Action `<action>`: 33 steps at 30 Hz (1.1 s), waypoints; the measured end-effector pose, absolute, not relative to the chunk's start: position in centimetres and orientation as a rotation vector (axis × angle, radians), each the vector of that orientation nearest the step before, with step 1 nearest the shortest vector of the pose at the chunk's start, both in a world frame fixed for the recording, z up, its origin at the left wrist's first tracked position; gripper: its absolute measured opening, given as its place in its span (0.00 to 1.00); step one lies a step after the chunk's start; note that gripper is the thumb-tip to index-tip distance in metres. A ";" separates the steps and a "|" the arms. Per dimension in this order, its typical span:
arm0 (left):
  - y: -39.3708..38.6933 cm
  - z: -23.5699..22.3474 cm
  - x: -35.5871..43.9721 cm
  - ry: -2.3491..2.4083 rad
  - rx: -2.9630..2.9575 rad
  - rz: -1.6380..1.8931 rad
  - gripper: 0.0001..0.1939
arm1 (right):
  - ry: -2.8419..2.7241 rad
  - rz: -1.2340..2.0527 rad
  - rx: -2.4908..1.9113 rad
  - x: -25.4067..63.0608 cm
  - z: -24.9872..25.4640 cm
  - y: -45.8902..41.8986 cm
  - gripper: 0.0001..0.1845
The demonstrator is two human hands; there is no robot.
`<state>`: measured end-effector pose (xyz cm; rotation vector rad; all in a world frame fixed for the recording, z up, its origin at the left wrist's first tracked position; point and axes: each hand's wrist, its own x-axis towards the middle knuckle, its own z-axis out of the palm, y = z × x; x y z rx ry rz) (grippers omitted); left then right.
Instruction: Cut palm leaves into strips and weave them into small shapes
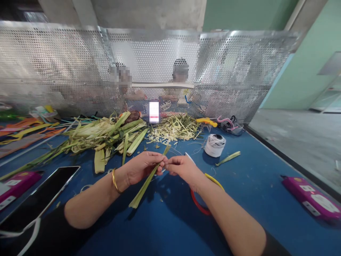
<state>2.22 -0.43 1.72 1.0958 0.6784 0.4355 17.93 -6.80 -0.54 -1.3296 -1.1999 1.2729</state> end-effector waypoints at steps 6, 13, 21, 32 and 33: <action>-0.4 1.8 2.3 0.701 1.001 0.460 0.04 | -1.071 1.293 -1.204 17.9 -0.6 -6.6 0.18; -0.4 2.0 2.1 0.805 1.116 0.493 0.07 | -0.850 1.488 -1.200 18.1 0.5 -6.9 0.15; -0.8 2.0 2.1 0.823 1.303 0.414 0.14 | -0.944 1.327 -1.303 18.3 1.3 -7.2 0.15; 0.0 1.0 2.1 0.872 1.637 0.462 0.09 | -1.771 0.229 -1.430 19.6 1.2 -7.2 0.10; -0.2 1.0 2.1 0.898 1.714 0.435 0.09 | -1.834 0.197 -1.412 19.4 1.3 -7.3 0.10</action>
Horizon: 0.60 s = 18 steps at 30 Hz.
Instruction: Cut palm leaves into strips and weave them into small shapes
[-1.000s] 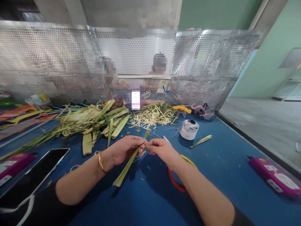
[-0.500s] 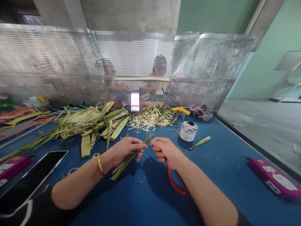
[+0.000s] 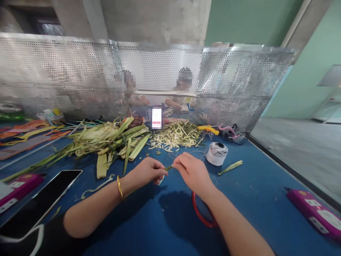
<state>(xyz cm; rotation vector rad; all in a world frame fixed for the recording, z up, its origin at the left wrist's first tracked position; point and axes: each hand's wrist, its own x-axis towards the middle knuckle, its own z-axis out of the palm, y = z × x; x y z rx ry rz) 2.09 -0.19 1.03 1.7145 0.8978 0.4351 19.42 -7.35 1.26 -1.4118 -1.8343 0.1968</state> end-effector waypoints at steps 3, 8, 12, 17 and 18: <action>-1.0 1.2 2.1 0.883 1.960 0.316 0.07 | -1.935 0.240 -1.390 19.0 1.5 -7.6 0.11; -1.9 2.2 1.8 0.578 2.086 0.221 0.07 | -1.780 0.532 -1.383 19.4 1.3 -7.0 0.10; -1.2 2.8 1.7 0.670 2.007 0.514 0.09 | -1.480 0.690 -1.472 19.8 0.5 -6.2 0.14; -0.1 2.1 1.9 0.948 1.794 0.801 0.10 | -1.601 0.324 -1.483 18.4 -0.5 -6.8 0.12; 0.0 2.0 2.0 0.981 1.763 0.805 0.09 | -1.698 0.208 -1.470 18.0 -0.6 -7.1 0.12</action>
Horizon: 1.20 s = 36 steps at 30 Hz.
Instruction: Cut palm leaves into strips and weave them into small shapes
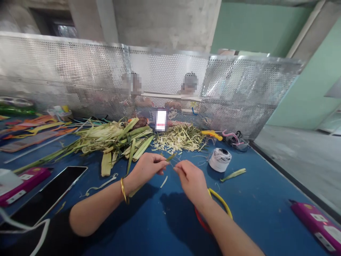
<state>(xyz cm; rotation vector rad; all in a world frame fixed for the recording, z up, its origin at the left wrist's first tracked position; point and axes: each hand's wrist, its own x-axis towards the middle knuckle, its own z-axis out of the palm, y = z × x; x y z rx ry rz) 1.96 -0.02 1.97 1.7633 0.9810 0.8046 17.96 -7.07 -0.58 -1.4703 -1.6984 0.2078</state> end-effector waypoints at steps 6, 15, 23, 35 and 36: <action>-0.6 1.6 1.9 0.971 2.193 0.626 0.08 | -2.062 -0.196 -1.508 17.2 -0.5 -8.1 0.15; -0.7 2.2 1.6 0.595 1.930 0.347 0.07 | -1.611 0.674 -1.473 19.2 0.4 -6.5 0.12; -0.2 2.0 2.0 0.767 1.624 0.679 0.07 | -1.785 0.310 -1.383 17.9 -0.4 -7.2 0.11; -0.3 1.2 2.4 0.799 1.728 0.671 0.06 | -1.739 0.545 -1.167 16.8 -0.8 -7.6 0.11; -0.3 1.3 2.4 0.823 1.768 0.686 0.06 | -1.783 0.484 -1.193 16.7 -0.8 -7.7 0.11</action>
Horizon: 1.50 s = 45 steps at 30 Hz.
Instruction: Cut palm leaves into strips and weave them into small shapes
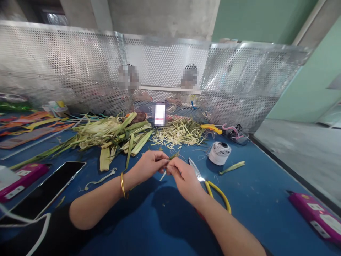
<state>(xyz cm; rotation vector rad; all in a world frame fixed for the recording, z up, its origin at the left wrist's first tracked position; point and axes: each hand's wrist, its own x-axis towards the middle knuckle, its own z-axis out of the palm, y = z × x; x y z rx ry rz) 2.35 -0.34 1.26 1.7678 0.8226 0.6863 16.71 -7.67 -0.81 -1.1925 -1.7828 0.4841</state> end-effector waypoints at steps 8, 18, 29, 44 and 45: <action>-0.1 1.2 2.4 0.926 1.948 0.690 0.09 | -2.091 0.097 -1.158 15.6 -0.7 -8.4 0.11; -0.3 1.6 1.7 0.611 2.228 0.369 0.07 | -1.461 0.951 -1.122 17.9 0.6 -7.4 0.13; -0.6 1.6 2.6 0.717 1.579 0.688 0.04 | -0.670 1.398 -0.871 17.8 -0.9 -6.3 0.12; -0.8 2.2 1.5 0.687 2.366 0.377 0.11 | -1.573 0.851 -1.243 17.4 0.2 -7.6 0.11; -0.8 2.4 1.4 0.610 2.276 0.296 0.09 | -1.501 1.011 -1.197 17.6 0.3 -7.5 0.12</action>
